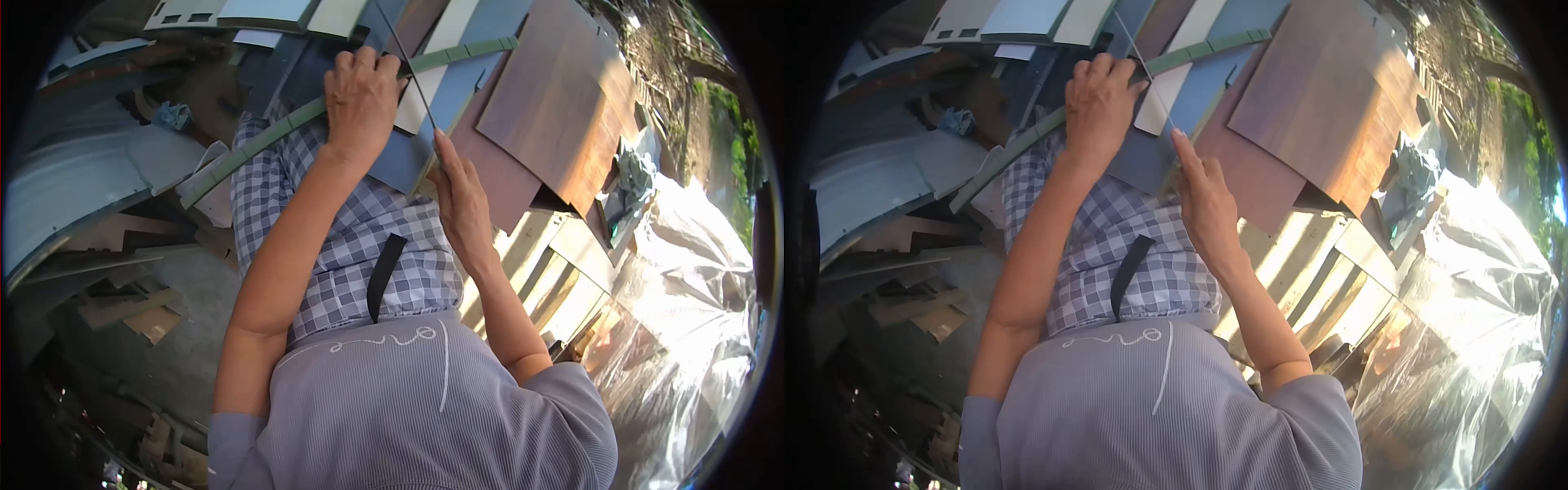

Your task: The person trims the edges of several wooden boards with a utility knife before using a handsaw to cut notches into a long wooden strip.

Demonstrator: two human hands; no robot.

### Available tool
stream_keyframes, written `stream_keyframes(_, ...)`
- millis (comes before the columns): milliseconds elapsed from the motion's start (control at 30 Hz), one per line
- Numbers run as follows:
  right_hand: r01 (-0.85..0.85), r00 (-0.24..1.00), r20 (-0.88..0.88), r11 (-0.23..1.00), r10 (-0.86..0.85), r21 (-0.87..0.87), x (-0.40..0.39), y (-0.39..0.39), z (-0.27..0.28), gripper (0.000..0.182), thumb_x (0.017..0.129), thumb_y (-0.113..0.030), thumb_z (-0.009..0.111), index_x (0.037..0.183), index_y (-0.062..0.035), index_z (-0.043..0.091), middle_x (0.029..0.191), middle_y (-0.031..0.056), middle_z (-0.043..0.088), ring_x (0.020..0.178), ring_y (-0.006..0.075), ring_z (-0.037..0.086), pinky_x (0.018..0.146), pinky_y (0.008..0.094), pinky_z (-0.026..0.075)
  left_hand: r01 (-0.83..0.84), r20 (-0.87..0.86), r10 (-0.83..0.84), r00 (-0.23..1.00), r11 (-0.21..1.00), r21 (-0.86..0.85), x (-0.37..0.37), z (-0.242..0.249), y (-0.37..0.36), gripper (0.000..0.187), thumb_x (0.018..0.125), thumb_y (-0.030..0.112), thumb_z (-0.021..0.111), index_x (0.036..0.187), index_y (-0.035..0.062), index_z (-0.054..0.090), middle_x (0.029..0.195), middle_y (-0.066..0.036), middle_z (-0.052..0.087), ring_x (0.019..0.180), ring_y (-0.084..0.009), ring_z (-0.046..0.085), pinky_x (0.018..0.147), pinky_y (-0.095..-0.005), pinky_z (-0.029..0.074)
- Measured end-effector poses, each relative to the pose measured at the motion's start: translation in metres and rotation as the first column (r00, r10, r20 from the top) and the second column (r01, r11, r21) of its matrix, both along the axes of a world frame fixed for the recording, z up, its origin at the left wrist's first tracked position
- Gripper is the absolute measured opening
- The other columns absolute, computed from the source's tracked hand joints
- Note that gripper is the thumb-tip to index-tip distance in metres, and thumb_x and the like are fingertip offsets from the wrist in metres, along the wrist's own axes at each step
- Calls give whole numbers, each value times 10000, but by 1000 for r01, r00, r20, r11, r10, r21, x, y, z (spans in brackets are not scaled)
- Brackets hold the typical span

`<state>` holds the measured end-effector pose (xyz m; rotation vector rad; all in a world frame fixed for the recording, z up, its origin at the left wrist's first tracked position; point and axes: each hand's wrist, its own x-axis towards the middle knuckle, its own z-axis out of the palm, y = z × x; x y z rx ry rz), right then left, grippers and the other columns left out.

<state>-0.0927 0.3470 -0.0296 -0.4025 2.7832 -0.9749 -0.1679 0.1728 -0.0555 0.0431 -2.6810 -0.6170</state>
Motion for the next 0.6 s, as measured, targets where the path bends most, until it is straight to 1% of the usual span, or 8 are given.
stream_keyframes(33, 31, 999, 12, 1000, -31, 1, -7, -2, -1, 555, 931, -70, 491, 1420, -303, 371, 944, 146, 548, 781, 339, 619, 677, 439, 511, 29, -2, -29, 1000, 999, -17, 0, 1, 0, 205, 817, 211, 680, 956, 68, 636, 957, -74, 596, 927, -300, 548, 758, -422, 452)
stream_keyframes(67, 17, 1000, -25, 1000, -17, 6, -14, -2, -5, 553, 926, -81, 489, 1419, -300, 371, 955, 166, 541, 746, 365, 626, 657, 455, 522, 50, 9, -50, 999, 998, -41, 0, 2, 0, 228, 840, 220, 664, 993, 54, 638, 970, -98, 603, 933, -319, 551, 780, -429, 453)
stream_keyframes(133, 51, 998, 34, 999, -52, 16, -13, -2, -3, 512, 954, -101, 494, 1419, -285, 386, 934, 154, 551, 784, 309, 603, 697, 438, 483, 63, 26, -60, 998, 993, -98, -2, -3, -1, 230, 849, 255, 664, 988, 71, 645, 973, -82, 595, 960, -304, 548, 784, -437, 461)
stream_keyframes(167, 90, 995, 31, 996, -90, 17, -10, 0, -3, 512, 954, -101, 494, 1419, -285, 386, 934, 154, 551, 784, 309, 603, 697, 438, 483, 74, 35, -71, 997, 991, -111, -2, -3, -2, 236, 851, 257, 664, 991, 68, 643, 979, -84, 590, 963, -308, 546, 791, -444, 460)
stream_keyframes(267, 84, 989, 124, 996, -84, 3, 1, 6, -2, 538, 956, -100, 485, 1430, -325, 365, 951, 148, 559, 780, 328, 613, 679, 430, 517, 104, 70, -97, 993, 988, -118, 0, 1, 3, 227, 849, 244, 668, 991, 68, 644, 979, -84, 586, 962, -309, 545, 797, -446, 457)
stream_keyframes(367, 98, 993, 74, 995, -95, -33, 9, 11, -3, 535, 955, -99, 487, 1428, -319, 369, 943, 149, 555, 770, 330, 609, 679, 434, 515, 123, 115, -111, 987, 986, -109, 0, 4, 7, 221, 847, 232, 672, 998, 73, 649, 981, -82, 583, 963, -308, 544, 800, -442, 455)
stream_keyframes(500, 93, 992, 87, 996, -91, -17, -1, 3, -2, 534, 951, -96, 495, 1427, -307, 374, 930, 149, 552, 777, 327, 606, 688, 434, 503, 99, 84, -90, 992, 988, -114, 0, 3, 10, 236, 836, 234, 682, 1012, 79, 655, 978, -80, 591, 966, -301, 542, 800, -434, 453)
stream_keyframes(600, 91, 995, 48, 996, -90, -18, -10, -6, -2, 532, 949, -101, 502, 1428, -296, 374, 925, 150, 551, 792, 321, 600, 705, 431, 483, 94, 35, -90, 995, 990, -103, 1, 0, 10, 231, 822, 234, 693, 997, 88, 657, 970, -78, 590, 964, -295, 543, 792, -435, 453)
